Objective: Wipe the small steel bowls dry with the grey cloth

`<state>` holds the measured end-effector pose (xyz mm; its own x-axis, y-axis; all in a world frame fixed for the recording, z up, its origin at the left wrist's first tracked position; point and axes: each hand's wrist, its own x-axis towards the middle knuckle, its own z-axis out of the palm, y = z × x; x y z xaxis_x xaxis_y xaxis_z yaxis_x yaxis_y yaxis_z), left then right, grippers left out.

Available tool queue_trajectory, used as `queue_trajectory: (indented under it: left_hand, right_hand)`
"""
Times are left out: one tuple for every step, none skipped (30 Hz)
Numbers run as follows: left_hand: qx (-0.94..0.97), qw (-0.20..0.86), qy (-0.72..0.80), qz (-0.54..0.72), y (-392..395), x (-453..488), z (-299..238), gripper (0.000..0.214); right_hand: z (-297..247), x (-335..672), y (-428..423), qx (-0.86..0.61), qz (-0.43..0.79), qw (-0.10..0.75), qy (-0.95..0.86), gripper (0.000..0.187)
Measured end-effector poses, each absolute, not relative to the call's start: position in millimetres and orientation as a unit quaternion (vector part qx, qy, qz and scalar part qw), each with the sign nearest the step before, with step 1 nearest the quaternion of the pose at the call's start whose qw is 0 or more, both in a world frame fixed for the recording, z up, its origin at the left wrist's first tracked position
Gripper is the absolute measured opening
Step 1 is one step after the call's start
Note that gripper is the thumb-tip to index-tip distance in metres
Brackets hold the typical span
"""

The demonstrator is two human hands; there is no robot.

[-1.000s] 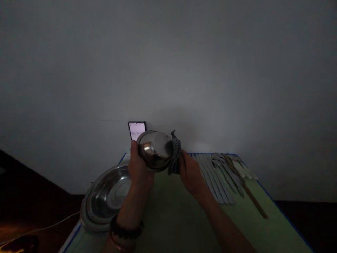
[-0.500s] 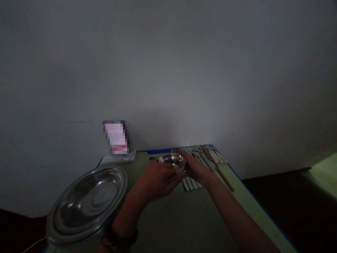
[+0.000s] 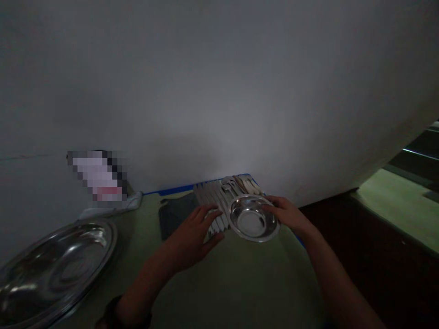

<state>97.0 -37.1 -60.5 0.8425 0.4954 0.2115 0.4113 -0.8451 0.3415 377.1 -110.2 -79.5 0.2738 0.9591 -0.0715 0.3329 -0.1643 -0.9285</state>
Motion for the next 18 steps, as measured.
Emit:
queue_trajectory:
  left_hand:
    - [0.952, 0.145, 0.234, 0.131, -36.5, 101.0, -65.5, 0.045]
    - [0.956, 0.147, 0.226, 0.118, -35.8, 105.1, -69.5, 0.042]
    - [0.959, 0.147, 0.218, 0.108, -35.1, 109.0, -72.3, 0.039]
    - [0.961, 0.146, 0.211, 0.100, -34.2, 112.8, -74.4, 0.035]
    - [0.964, 0.145, 0.204, 0.094, -33.1, 116.3, -75.8, 0.032]
    - [0.966, 0.144, 0.198, 0.087, -31.9, 119.6, -77.0, 0.030]
    - [0.967, 0.144, 0.194, 0.080, -30.7, 122.5, -77.9, 0.028]
    - [0.968, 0.144, 0.191, 0.073, -29.6, 125.0, -78.9, 0.027]
    - [0.969, 0.145, 0.188, 0.066, -28.6, 127.0, -79.8, 0.027]
    - [0.970, 0.148, 0.186, 0.061, -28.0, 128.6, -80.7, 0.028]
    - [0.970, 0.150, 0.184, 0.056, -27.6, 129.6, -81.5, 0.028]
    - [0.970, 0.152, 0.185, 0.050, -27.5, 130.3, -82.1, 0.028]
    - [0.969, 0.152, 0.188, 0.043, -27.6, 130.6, -82.3, 0.028]
    - [0.969, 0.152, 0.192, 0.035, -28.0, 130.6, -82.3, 0.029]
    - [0.968, 0.150, 0.197, 0.026, -28.5, 130.5, -81.8, 0.029]
    - [0.968, 0.150, 0.202, 0.018, -29.0, 130.4, -81.2, 0.029]
    - [0.967, 0.151, 0.205, 0.010, -29.6, 130.3, -80.4, 0.030]
    - [0.967, 0.153, 0.206, 0.005, -29.9, 130.3, -79.7, 0.030]
  right_hand:
    - [-82.1, 390.1, -114.6, -0.692, 0.342, 0.419, -0.478, 0.037]
    - [-84.2, 401.4, -118.8, -0.710, 0.322, 0.411, -0.472, 0.038]
    - [-85.7, 410.6, -122.6, -0.724, 0.306, 0.405, -0.467, 0.039]
    - [-86.8, 417.6, -126.1, -0.731, 0.298, 0.400, -0.466, 0.039]
    - [-87.7, 422.0, -129.1, -0.732, 0.297, 0.397, -0.468, 0.038]
    - [-88.5, 423.9, -131.7, -0.725, 0.305, 0.395, -0.476, 0.038]
    - [-89.5, 423.6, -133.8, -0.712, 0.321, 0.390, -0.488, 0.038]
    - [-91.0, 421.4, -135.6, -0.695, 0.340, 0.384, -0.504, 0.037]
    - [-93.0, 417.9, -137.1, -0.676, 0.359, 0.377, -0.521, 0.036]
    - [-95.4, 413.8, -138.6, -0.661, 0.375, 0.369, -0.536, 0.035]
    - [-98.1, 409.7, -140.4, -0.651, 0.384, 0.362, -0.546, 0.033]
    - [-101.0, 406.3, -142.5, -0.647, 0.389, 0.356, -0.551, 0.033]
    - [-103.8, 404.0, -144.9, -0.646, 0.391, 0.354, -0.552, 0.033]
    - [-106.3, 403.1, -147.6, -0.647, 0.393, 0.354, -0.549, 0.034]
    - [-108.3, 403.5, -150.4, -0.647, 0.398, 0.355, -0.544, 0.035]
    - [-109.6, 405.2, -152.9, -0.647, 0.404, 0.355, -0.540, 0.036]
    - [-110.4, 407.7, -154.8, -0.645, 0.409, 0.355, -0.538, 0.037]
    - [-110.6, 410.7, -155.8, -0.645, 0.411, 0.354, -0.539, 0.037]
